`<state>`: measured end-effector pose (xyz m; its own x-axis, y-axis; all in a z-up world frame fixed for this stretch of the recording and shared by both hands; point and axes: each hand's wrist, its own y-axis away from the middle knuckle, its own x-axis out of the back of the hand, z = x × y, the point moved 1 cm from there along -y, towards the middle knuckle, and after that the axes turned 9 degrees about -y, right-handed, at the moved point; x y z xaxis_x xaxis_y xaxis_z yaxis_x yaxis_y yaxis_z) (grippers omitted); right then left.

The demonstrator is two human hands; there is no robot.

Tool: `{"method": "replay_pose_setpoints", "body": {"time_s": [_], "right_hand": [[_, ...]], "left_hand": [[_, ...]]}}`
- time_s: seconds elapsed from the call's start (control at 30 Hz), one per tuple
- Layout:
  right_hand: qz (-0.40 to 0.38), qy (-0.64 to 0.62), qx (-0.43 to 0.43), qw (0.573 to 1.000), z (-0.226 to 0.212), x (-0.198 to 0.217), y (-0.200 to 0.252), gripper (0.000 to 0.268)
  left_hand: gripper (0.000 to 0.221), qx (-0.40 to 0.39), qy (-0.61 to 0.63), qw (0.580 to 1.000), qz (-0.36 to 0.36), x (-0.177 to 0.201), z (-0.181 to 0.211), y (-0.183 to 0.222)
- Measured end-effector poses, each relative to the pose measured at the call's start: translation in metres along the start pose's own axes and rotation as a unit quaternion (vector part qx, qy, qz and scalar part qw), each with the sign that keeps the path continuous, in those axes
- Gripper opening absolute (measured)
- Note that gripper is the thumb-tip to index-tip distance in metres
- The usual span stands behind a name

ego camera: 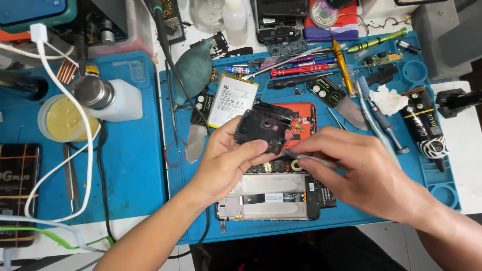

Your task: Fitting an internal module into a smartphone chassis and using tweezers to manage small parts.

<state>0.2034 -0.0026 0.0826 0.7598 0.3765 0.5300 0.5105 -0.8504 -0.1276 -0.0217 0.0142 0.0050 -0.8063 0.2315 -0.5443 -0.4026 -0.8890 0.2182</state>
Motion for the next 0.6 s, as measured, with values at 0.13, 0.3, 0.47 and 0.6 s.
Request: {"method": "replay_pose_setpoints", "body": {"time_s": [0.13, 0.3, 0.47, 0.6], "right_hand": [[0.009, 0.001, -0.012, 1.0, 0.001, -0.009, -0.002, 0.023], [0.025, -0.009, 0.013, 1.0, 0.001, -0.018, -0.002, 0.023], [0.039, 0.002, 0.004, 0.999, 0.0, -0.022, -0.003, 0.022], [0.041, 0.008, -0.009, 0.999, -0.001, -0.023, -0.003, 0.021]], "left_hand": [[0.036, 0.013, 0.026, 1.0, 0.0, -0.001, 0.001, 0.001], [0.039, 0.034, 0.034, 0.999, 0.015, -0.003, 0.002, 0.001], [0.036, 0.04, 0.033, 0.998, 0.019, -0.004, 0.004, 0.002], [0.04, 0.052, 0.028, 0.998, 0.021, -0.007, 0.007, 0.003]]}}
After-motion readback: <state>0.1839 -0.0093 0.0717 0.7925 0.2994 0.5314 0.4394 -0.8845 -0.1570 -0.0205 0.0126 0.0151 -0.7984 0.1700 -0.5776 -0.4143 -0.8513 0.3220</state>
